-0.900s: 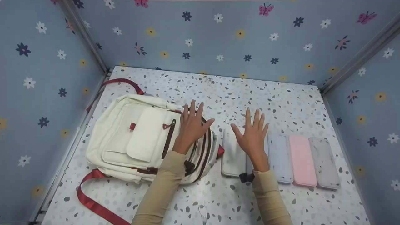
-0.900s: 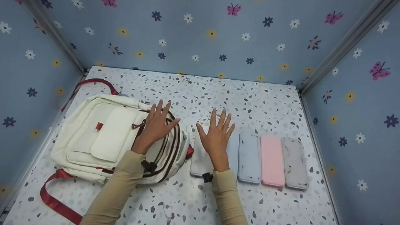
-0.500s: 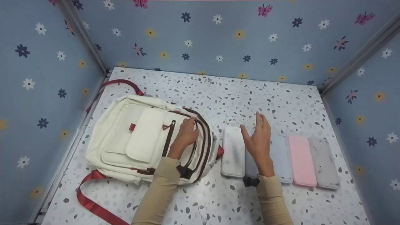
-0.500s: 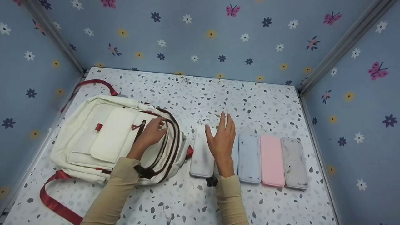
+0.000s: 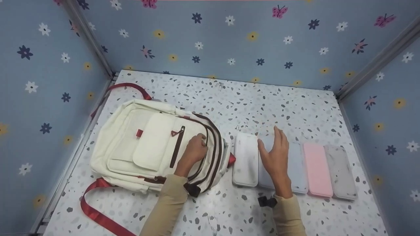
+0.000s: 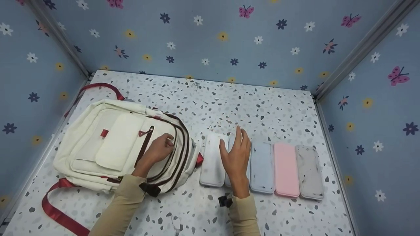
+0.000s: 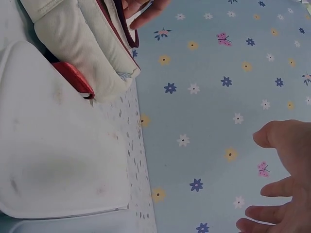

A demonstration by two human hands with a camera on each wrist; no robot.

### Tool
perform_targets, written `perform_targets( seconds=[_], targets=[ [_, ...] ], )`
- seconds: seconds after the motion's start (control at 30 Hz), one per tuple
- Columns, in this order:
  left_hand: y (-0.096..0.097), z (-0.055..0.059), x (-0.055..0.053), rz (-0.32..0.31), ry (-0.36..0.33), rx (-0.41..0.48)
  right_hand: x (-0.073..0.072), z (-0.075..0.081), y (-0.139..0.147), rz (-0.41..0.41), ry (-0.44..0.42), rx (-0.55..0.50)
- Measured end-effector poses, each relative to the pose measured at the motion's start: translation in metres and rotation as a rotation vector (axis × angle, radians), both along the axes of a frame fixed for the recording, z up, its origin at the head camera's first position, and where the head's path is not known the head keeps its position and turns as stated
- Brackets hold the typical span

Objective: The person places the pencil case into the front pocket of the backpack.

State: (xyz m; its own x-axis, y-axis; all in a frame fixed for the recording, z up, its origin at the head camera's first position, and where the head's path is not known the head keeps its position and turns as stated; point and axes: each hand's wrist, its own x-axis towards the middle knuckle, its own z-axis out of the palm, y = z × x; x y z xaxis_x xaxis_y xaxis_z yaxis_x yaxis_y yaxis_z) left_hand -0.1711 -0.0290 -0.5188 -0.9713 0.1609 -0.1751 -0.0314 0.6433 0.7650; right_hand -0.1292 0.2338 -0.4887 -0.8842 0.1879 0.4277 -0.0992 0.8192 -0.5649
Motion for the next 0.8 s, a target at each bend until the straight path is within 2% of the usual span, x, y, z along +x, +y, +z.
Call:
perform_targets(
  seconds=[0.17,0.37,0.57,0.8],
  targets=[
    [0.003,-0.003,0.006,-0.017,0.039,-0.049,0.009,-0.006,-0.003,0.011,-0.024,-0.019],
    [0.005,-0.002,0.010,-0.057,0.079,-0.134,0.019,-0.016,-0.008,0.011,-0.116,-0.040],
    [0.002,0.005,0.011,-0.067,0.067,-0.171,0.029,-0.028,-0.018,0.004,-0.200,-0.040],
    [-0.002,0.015,0.009,-0.041,0.077,-0.185,0.039,-0.038,-0.024,0.002,-0.284,-0.043]
  ],
)
